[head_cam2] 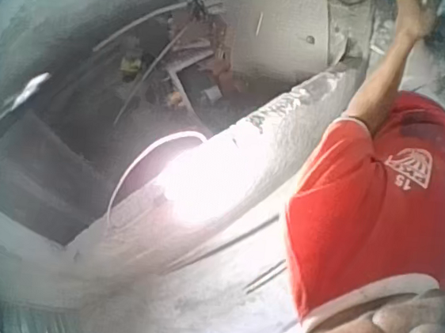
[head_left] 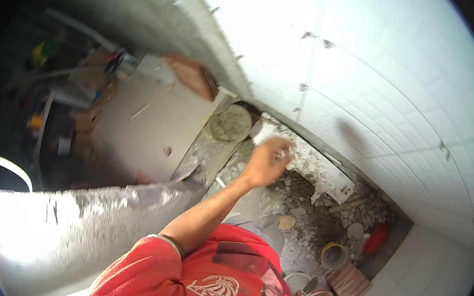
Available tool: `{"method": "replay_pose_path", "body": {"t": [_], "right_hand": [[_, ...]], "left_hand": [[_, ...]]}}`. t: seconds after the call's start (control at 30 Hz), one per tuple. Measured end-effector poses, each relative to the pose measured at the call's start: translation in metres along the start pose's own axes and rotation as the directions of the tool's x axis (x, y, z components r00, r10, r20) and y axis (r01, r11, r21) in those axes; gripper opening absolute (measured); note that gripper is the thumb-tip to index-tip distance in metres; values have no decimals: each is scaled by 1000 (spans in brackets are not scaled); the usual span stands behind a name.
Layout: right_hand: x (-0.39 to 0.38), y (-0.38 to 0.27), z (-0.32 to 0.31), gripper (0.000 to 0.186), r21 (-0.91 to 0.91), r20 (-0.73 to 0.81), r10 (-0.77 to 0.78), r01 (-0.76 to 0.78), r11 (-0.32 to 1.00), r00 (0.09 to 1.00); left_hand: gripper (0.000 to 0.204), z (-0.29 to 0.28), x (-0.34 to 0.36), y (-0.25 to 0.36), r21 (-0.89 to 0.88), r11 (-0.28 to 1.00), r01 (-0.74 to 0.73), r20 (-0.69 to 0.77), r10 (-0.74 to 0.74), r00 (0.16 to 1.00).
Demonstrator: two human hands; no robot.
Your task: The person places white ceramic tiles on a wall, inserts spacers between them, and applies cement with a trowel. They also spread cement on a tile on the floor while sitting cross-legged.
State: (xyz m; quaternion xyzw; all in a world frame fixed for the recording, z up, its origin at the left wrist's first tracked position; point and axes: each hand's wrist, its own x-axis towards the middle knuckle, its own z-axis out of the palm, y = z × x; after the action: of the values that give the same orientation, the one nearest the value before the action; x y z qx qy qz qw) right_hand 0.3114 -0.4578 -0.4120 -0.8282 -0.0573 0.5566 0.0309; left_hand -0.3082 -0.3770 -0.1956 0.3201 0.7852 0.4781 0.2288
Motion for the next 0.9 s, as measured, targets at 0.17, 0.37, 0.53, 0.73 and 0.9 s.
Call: {"method": "replay_pose_path", "body": {"t": [0.17, 0.37, 0.53, 0.73, 0.9], "right_hand": [[-7, -115, -16, 41, -121, -25, -10, 7, 993, 1000], [-62, -202, 103, 38, -265, 120, -257, 280, 923, 959], [-102, -226, 215, 31, -364, 270, -303, 388, 846, 914], [-153, -199, 286, 39, -423, 218, -401, 457, 783, 890], [-166, -148, 296, 37, -482, 381, -184, 364, 797, 906]], "left_hand": [[45, -12, -104, -110, 303, 945, 125, 300, -219, 929], [39, -77, -136, -183, 85, 871, 484, -42, -482, 875], [36, -164, -80, -246, -105, 815, 570, -361, -565, 742], [34, -280, 81, -370, -119, 812, 571, -622, -509, 595], [44, -362, 202, -488, 354, 812, 464, -592, -189, 783]]}}
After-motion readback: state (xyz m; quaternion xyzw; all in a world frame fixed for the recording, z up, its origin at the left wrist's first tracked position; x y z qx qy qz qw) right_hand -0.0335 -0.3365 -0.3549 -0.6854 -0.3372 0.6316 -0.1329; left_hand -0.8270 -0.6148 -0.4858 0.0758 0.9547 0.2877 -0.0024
